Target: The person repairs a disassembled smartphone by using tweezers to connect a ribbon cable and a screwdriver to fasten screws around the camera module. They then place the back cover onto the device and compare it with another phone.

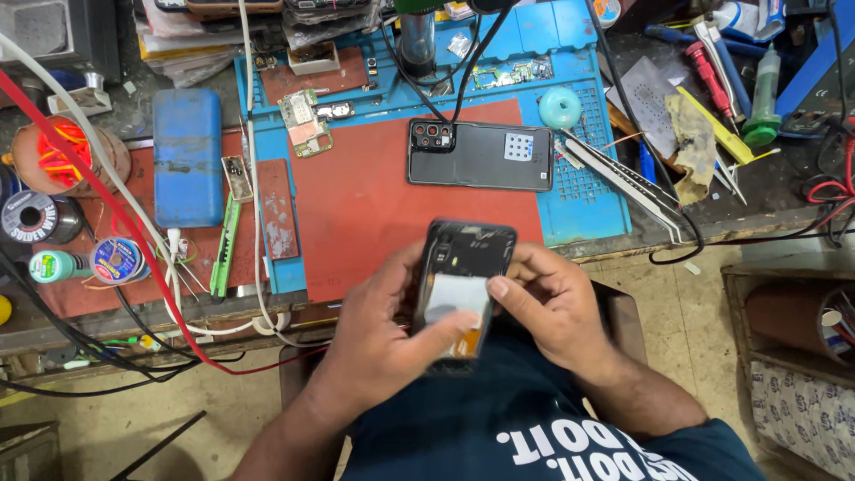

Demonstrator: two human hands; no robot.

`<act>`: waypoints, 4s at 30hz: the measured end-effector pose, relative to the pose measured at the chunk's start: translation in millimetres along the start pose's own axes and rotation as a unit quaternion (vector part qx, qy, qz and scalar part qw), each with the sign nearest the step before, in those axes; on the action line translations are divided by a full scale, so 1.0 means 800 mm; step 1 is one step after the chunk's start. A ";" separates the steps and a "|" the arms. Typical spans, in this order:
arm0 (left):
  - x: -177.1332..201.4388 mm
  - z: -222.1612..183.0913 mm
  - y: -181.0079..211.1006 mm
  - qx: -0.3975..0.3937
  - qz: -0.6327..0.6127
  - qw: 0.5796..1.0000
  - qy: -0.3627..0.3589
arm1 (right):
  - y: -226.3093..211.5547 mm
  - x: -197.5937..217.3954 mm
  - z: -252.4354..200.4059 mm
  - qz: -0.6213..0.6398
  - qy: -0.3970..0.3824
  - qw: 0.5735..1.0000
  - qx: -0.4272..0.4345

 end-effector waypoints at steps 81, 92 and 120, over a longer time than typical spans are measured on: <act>0.063 0.081 -0.065 0.004 -0.182 0.980 0.082 | -0.032 -0.052 0.068 -0.156 0.036 0.972 0.171; 0.059 0.082 -0.057 0.009 -0.210 0.975 0.074 | -0.024 -0.044 0.069 -0.139 0.043 0.979 0.143; 0.063 0.080 -0.059 -0.002 -0.166 0.982 0.095 | -0.030 -0.045 0.070 -0.178 0.037 0.971 0.156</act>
Point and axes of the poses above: each hand's wrist, its own z-axis towards the middle knuckle, its own x-axis out of the back of the hand, y = z × x, the point moved 8 cm from there along z, towards the middle knuckle, and after that the axes turned 9 degrees about y, right-handed, at the moved point
